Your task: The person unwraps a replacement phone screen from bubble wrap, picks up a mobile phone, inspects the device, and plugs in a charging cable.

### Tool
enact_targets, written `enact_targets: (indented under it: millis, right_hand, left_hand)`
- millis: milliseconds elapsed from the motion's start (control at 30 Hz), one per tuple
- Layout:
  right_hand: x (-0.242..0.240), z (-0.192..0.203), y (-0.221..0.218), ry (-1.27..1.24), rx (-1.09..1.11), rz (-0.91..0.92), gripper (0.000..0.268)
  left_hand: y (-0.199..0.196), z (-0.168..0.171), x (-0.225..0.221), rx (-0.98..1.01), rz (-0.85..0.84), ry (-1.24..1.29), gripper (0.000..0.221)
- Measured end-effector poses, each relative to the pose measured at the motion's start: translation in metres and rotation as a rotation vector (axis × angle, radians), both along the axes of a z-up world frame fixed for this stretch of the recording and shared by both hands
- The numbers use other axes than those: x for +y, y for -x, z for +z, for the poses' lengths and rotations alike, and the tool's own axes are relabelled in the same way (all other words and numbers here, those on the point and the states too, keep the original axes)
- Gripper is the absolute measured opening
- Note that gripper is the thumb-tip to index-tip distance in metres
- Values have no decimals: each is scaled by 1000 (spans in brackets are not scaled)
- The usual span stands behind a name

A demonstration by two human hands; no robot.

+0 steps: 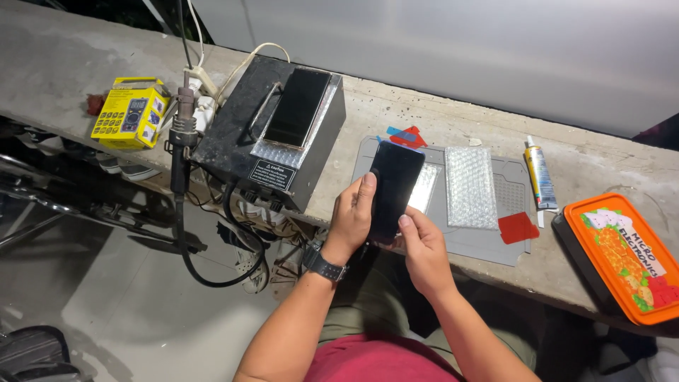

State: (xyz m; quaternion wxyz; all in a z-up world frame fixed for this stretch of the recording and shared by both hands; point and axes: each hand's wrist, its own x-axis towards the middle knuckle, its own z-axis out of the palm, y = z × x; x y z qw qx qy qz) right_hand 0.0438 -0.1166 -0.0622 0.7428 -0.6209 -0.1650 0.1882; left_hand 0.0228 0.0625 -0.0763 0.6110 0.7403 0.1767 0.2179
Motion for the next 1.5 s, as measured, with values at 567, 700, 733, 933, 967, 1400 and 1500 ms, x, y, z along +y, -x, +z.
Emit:
enact_targets:
  millis: [567,700,733,933,967,1400,1500]
  right_hand:
    - [-4,-35,-39,-229,84,-155,31]
    - [-1,-37,-29,-176,65,-101,32]
    - [-3,-43,-30,-178,63,-102,32]
    - [-3,-21,-19,-157,75,-60,31]
    - [-6,-19,-18,-124,56,-63,31]
    - [-16,-45,-31,-96,-42,-113,34]
    - [-15,-49,-30,-128,-63,-109,32]
  left_hand:
    - [23,8,31,1,-309,906,89]
    - [12,35,15,-86,-222,854,54]
    - [6,27,14,-87,-224,852,54]
    - [-4,19,14,-177,-147,697,31]
    - [-3,24,12,-221,-73,693,36]
    - [18,5,-10,-136,-134,634,37]
    - [18,-6,-7,-167,-85,579,35]
